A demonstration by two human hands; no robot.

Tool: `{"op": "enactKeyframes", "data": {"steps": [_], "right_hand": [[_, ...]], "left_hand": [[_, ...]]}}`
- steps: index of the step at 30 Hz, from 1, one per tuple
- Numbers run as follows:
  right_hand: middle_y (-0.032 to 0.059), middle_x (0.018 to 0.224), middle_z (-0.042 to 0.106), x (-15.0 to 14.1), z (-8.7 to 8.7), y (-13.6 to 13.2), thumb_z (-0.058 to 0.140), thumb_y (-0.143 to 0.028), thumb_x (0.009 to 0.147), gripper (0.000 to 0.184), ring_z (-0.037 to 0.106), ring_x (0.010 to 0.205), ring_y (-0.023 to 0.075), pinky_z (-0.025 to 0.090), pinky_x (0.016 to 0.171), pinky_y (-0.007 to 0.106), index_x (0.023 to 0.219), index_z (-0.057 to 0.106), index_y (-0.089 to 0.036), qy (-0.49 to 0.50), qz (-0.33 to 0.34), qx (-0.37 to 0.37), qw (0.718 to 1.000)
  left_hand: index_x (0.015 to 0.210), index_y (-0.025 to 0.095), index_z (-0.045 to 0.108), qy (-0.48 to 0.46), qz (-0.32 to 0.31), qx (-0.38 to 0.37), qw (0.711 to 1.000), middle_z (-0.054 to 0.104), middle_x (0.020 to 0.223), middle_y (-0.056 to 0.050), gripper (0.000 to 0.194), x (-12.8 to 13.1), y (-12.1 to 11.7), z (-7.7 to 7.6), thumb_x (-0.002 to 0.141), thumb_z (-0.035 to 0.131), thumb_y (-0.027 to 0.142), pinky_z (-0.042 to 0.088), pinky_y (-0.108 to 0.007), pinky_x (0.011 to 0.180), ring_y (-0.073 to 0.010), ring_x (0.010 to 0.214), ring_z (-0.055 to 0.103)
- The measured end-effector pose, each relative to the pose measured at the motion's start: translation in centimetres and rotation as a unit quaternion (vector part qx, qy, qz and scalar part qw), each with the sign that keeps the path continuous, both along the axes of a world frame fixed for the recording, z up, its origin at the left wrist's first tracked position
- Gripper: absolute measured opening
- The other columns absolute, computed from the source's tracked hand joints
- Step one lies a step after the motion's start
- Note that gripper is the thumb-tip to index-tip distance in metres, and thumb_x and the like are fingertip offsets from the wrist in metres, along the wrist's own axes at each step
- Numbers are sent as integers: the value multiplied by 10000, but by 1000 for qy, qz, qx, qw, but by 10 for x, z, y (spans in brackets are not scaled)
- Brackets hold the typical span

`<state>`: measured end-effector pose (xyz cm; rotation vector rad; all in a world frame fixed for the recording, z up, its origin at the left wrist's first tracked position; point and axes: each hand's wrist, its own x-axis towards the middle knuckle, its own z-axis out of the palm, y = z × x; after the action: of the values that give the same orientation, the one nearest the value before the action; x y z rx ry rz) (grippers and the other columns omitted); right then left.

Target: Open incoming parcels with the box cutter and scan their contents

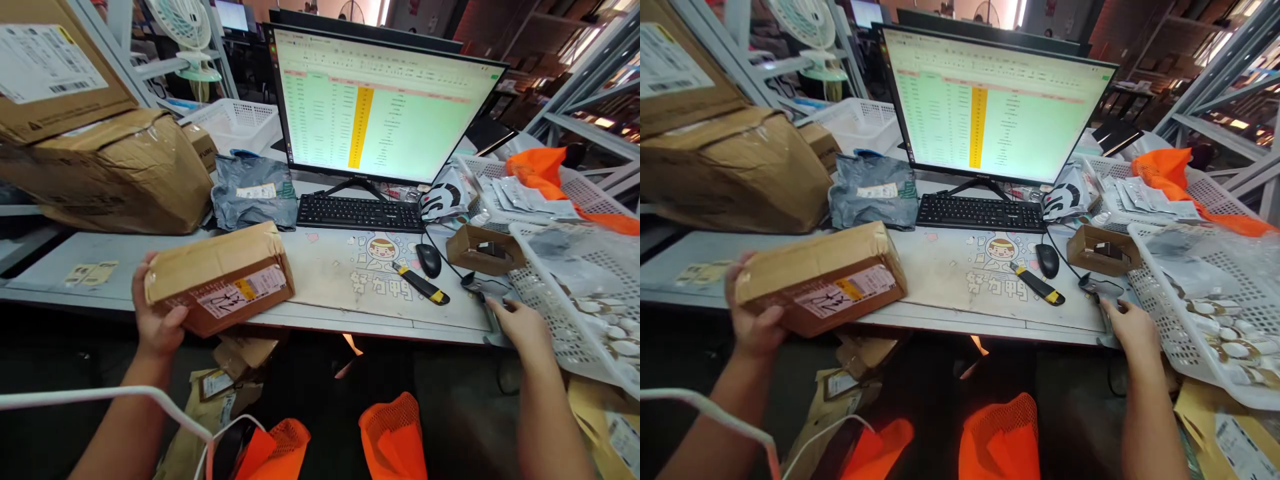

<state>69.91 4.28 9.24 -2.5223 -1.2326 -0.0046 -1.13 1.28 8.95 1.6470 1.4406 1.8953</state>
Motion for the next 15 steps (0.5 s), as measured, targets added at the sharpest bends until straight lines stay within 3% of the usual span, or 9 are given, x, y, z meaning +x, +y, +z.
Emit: {"op": "enactKeyframes", "data": {"steps": [3, 4, 6, 8, 11, 15], "right_hand": [[282, 1246, 687, -50, 12, 10, 549, -554, 922, 568, 622, 1213, 436, 481, 1044, 571, 1222, 769, -125, -107, 16, 56, 993], [257, 1244, 696, -77, 17, 22, 523, -499, 942, 543, 629, 1205, 391, 480, 1066, 518, 1233, 755, -104, -89, 80, 78, 990], [182, 1247, 723, -131, 23, 59, 507, -459, 962, 472, 643, 1179, 318, 482, 1075, 423, 1207, 758, -143, 3, 249, 47, 967], [174, 1293, 713, -176, 23, 108, 496, -413, 983, 460, 622, 1211, 307, 462, 1090, 401, 1263, 733, -135, 28, 322, 12, 946], [219, 1481, 592, -211, 14, 173, 517, -330, 979, 539, 474, 1386, 349, 378, 1151, 456, 1443, 596, -66, -37, 327, 1, 944], [246, 1404, 619, -221, 2, 212, 478, -358, 1019, 600, 427, 1369, 390, 313, 1127, 550, 1536, 470, -55, -80, 307, -17, 948]], "left_hand": [[1377, 619, 596, -13, 15, -52, 998, 484, 1601, 180, 639, 12, -10, 6, 783, 712, 411, 267, -567, 1315, -315, 1569, 363], [1323, 604, 641, -25, 31, -54, 998, 528, 1564, 180, 572, 17, -9, 13, 800, 677, 376, 289, -571, 1303, -311, 1549, 400], [1223, 574, 704, -58, 55, -43, 996, 603, 1490, 178, 489, 28, 0, 25, 811, 638, 320, 347, -589, 1264, -308, 1501, 472], [1157, 532, 741, -83, 50, -29, 995, 659, 1423, 166, 465, 38, 13, 32, 784, 616, 285, 371, -604, 1247, -314, 1461, 522], [1093, 498, 782, -87, 42, -18, 995, 715, 1326, 165, 416, 44, 28, 29, 779, 579, 315, 402, -608, 1244, -323, 1396, 589], [1154, 503, 783, -29, 135, -25, 990, 750, 1250, 150, 347, 41, 21, 21, 894, 593, 373, 478, -595, 1195, -324, 1292, 665]]}}
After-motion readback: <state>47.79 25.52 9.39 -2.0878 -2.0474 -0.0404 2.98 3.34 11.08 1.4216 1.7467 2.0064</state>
